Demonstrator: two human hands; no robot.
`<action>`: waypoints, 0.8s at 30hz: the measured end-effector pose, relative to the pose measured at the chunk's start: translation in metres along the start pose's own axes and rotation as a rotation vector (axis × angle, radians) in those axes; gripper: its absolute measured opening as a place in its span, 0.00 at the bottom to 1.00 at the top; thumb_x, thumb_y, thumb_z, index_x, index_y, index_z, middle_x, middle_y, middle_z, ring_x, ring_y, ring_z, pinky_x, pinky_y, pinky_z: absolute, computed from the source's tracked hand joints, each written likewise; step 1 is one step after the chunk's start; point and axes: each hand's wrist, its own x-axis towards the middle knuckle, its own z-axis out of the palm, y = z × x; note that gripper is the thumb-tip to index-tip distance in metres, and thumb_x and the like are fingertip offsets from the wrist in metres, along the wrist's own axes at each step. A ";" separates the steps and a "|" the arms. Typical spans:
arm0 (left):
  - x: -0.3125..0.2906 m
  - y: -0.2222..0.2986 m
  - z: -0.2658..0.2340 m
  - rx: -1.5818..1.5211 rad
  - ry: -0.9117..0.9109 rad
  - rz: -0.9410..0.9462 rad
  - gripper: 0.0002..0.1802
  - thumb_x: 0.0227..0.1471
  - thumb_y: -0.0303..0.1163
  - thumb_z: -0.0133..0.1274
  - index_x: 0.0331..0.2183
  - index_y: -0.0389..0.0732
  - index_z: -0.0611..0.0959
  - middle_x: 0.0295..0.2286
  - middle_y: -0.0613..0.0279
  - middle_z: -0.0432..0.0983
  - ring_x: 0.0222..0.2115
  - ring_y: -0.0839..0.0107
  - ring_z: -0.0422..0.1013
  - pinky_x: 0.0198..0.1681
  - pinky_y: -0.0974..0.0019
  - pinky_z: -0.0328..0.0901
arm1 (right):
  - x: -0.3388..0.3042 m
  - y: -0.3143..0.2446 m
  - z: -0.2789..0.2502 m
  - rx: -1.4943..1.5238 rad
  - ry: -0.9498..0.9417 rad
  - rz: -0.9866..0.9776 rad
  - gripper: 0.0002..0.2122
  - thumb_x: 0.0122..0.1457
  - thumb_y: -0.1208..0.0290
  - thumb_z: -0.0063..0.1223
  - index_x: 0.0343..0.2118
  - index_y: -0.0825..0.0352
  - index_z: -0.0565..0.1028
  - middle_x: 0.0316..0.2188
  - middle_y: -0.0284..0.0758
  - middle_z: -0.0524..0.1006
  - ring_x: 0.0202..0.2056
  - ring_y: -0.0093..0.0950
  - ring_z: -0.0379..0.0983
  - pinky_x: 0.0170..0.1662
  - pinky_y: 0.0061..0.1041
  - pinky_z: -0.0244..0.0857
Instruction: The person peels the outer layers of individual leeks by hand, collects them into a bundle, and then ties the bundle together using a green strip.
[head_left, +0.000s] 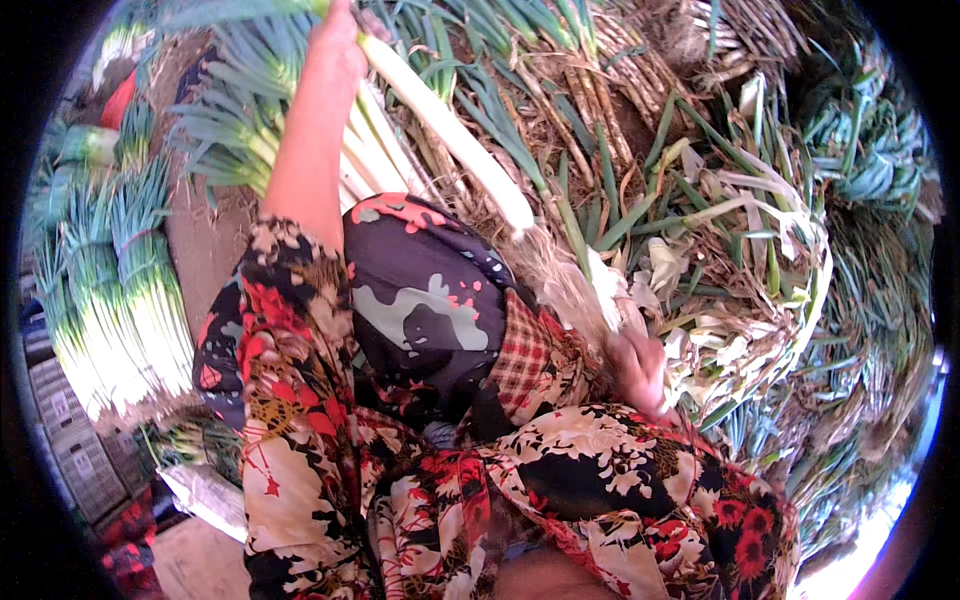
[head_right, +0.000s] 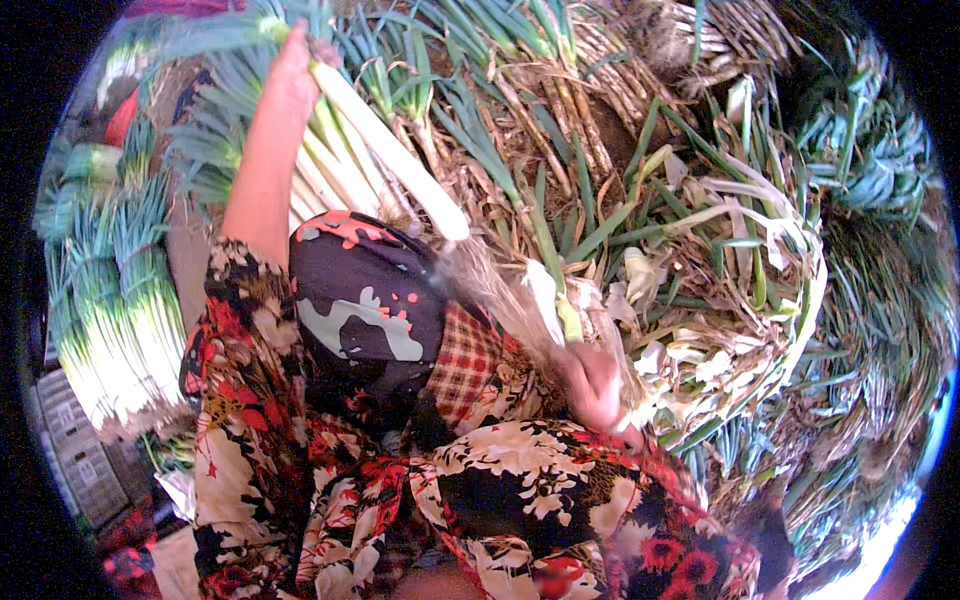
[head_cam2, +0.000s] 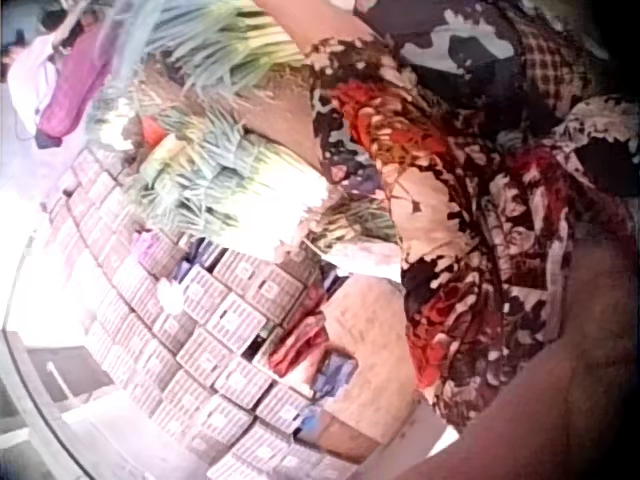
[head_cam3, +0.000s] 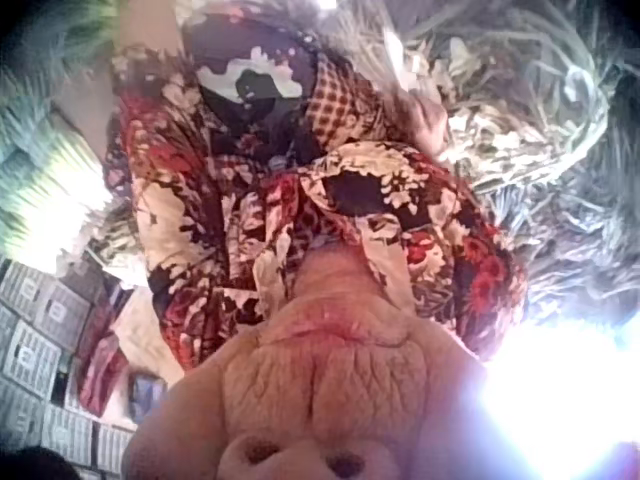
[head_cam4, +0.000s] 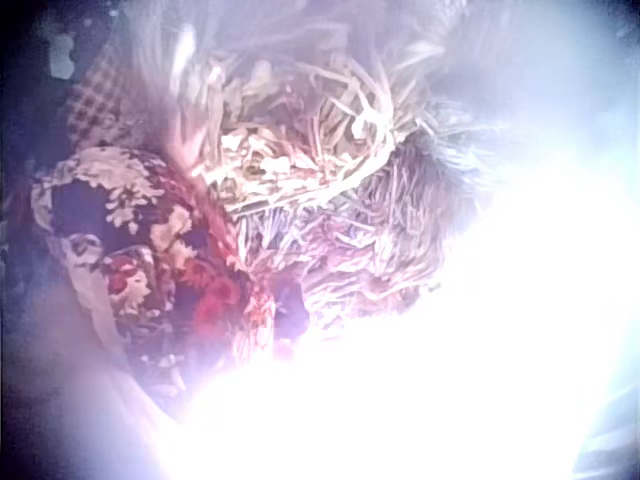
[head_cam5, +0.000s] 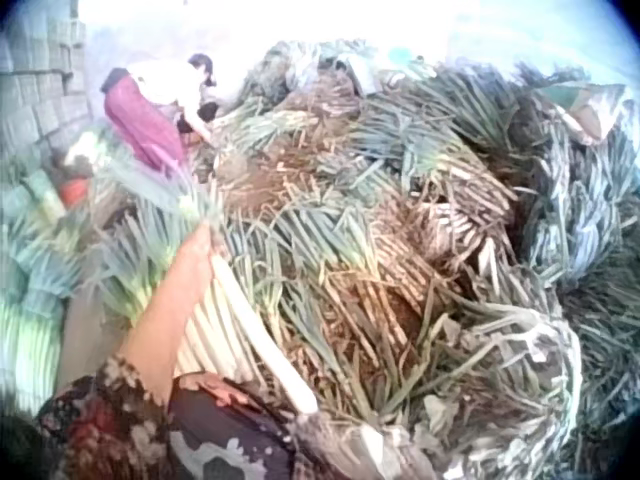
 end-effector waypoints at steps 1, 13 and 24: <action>0.029 0.035 -0.044 0.039 0.027 0.101 0.18 0.53 0.44 0.43 0.28 0.36 0.67 0.15 0.62 0.63 0.12 0.71 0.59 0.17 0.65 0.60 | -0.013 0.005 -0.006 -0.225 -0.012 -0.274 0.08 0.52 0.74 0.46 0.20 0.71 0.68 0.12 0.38 0.63 0.14 0.28 0.57 0.19 0.26 0.52; -0.001 0.110 -0.091 0.374 0.327 0.480 0.14 0.49 0.41 0.48 0.24 0.41 0.73 0.11 0.67 0.61 0.10 0.73 0.59 0.12 0.67 0.54 | 0.190 -0.021 0.091 0.053 -0.204 -0.089 0.14 0.53 0.70 0.48 0.39 0.73 0.70 0.30 0.41 0.75 0.29 0.27 0.72 0.35 0.23 0.65; 0.065 -0.049 -0.274 1.236 0.394 0.338 0.29 0.49 0.47 0.45 0.36 0.24 0.70 0.27 0.40 0.72 0.27 0.50 0.69 0.34 0.58 0.64 | 0.255 -0.026 0.300 -0.230 -0.572 -0.286 0.15 0.41 0.59 0.57 0.23 0.69 0.71 0.20 0.46 0.73 0.26 0.43 0.71 0.32 0.35 0.65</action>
